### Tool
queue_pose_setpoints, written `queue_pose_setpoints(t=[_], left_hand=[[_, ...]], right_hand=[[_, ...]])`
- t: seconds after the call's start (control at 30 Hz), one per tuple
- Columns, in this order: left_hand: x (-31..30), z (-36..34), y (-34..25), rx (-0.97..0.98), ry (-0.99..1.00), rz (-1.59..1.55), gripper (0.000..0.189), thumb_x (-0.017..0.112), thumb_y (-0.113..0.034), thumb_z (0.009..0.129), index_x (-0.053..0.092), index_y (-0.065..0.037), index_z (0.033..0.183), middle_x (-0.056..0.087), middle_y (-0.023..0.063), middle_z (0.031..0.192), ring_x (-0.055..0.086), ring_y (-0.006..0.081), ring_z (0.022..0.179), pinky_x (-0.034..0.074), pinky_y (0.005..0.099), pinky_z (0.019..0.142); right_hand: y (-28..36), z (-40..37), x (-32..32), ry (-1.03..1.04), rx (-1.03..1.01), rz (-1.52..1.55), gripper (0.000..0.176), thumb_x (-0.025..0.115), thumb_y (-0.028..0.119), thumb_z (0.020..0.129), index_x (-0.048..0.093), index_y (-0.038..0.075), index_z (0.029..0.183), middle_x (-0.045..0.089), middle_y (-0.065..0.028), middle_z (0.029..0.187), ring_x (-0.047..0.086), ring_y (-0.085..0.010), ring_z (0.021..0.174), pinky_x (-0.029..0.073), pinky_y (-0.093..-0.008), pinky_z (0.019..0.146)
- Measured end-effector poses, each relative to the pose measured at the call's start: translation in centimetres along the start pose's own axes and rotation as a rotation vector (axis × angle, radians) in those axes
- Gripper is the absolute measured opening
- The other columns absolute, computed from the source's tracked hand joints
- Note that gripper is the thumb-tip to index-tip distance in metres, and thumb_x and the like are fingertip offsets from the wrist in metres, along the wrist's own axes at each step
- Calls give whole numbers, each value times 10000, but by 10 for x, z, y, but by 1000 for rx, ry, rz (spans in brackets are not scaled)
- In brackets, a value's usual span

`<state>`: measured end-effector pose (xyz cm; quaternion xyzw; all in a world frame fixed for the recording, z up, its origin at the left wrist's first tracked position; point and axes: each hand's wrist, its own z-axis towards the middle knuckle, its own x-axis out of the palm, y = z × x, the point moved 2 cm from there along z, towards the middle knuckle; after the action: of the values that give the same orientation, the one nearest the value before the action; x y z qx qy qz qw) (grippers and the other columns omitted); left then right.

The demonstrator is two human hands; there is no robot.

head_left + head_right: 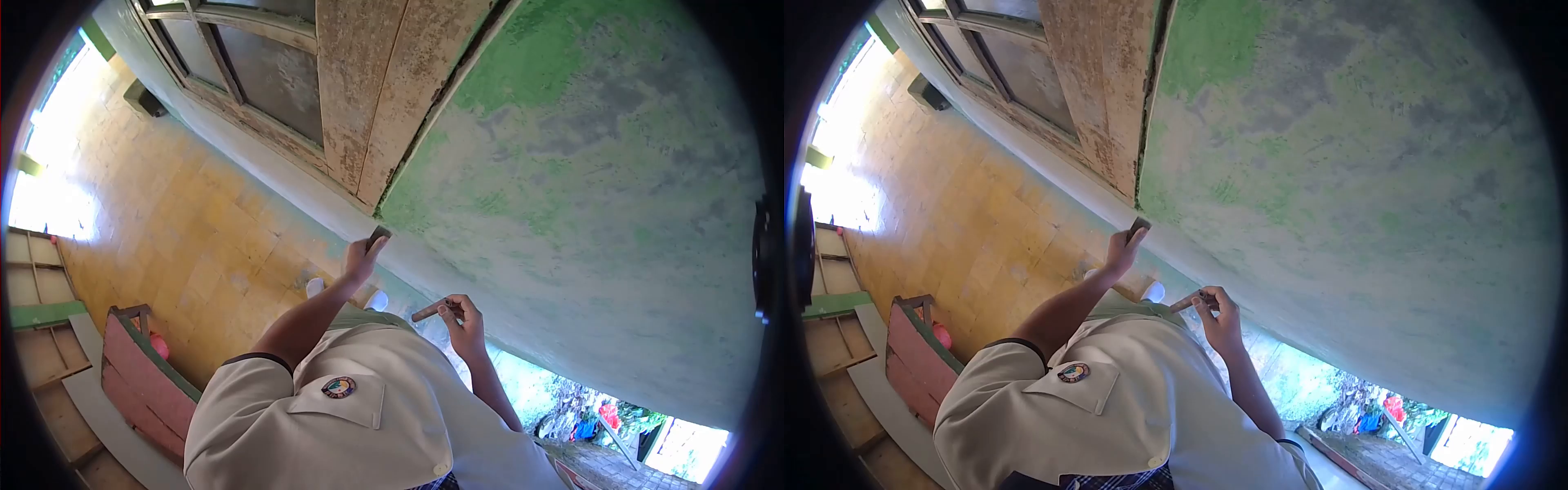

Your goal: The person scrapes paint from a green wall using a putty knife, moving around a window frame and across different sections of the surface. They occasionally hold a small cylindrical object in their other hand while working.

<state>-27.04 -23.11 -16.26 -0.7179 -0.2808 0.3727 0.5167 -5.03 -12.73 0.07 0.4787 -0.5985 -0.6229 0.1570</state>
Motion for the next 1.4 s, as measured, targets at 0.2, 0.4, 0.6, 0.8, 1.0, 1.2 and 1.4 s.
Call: queue_pose_setpoints(t=[0.2, 0.4, 0.6, 0.8, 1.0, 1.2, 1.4], left_hand=[[-2, -25, 21, 19, -14, 18, 510, 582, -396, 857, 500, 20, 574, 369, 55, 456, 378, 105, 459, 313, 336, 430], [-7, 13, -50, 59, -84, 155, 519, 599, -435, 831, 565, 36, 614, 444, 157, 479, 398, 170, 437, 345, 377, 456], [-25, -38, -26, 39, -36, 115, 523, 594, -442, 826, 570, 40, 623, 437, 181, 490, 437, 256, 439, 356, 392, 464], [-8, 7, -74, 166, -104, 153, 523, 578, -433, 842, 561, 29, 598, 439, 155, 469, 444, 170, 430, 354, 383, 450], [-43, -28, -87, -66, 169, -78, 639, 381, -540, 912, 537, -47, 537, 464, 17, 455, 449, 100, 444, 343, 304, 448], [-52, -72, -51, -565, 951, -269, 544, 316, -570, 920, 541, -118, 719, 472, 14, 520, 439, 121, 395, 388, 282, 454], [-66, -55, -64, -524, 980, -342, 516, 335, -551, 920, 543, -121, 727, 481, 13, 534, 454, 128, 419, 399, 294, 489]], right_hand=[[-18, -2, -13, -55, -11, 123, 198, 600, 148, 875, 538, -16, 967, 606, -65, 824, 580, -116, 757, 466, -273, 705], [-14, 4, -12, -40, 1, 240, 200, 596, 137, 878, 527, -21, 978, 604, -58, 846, 575, -106, 766, 465, -262, 708], [-16, 5, -8, -47, -55, 254, 169, 589, 122, 879, 526, -15, 956, 598, -49, 829, 570, -96, 762, 463, -256, 700], [-23, -3, -7, -95, -40, 302, 153, 590, 120, 878, 536, -6, 945, 593, -37, 802, 563, -87, 736, 451, -244, 663], [-31, -4, 1, -162, -90, 225, 157, 603, 136, 871, 548, 10, 947, 601, -33, 814, 557, -87, 734, 446, -247, 651], [21, -3, 35, -83, -96, 237, 178, 621, 106, 857, 547, 32, 1000, 584, -10, 834, 537, -76, 762, 442, -240, 682], [45, -2, 66, -108, -130, 186, 253, 618, 183, 869, 553, 29, 1059, 607, -29, 866, 567, -89, 780, 464, -239, 722]])
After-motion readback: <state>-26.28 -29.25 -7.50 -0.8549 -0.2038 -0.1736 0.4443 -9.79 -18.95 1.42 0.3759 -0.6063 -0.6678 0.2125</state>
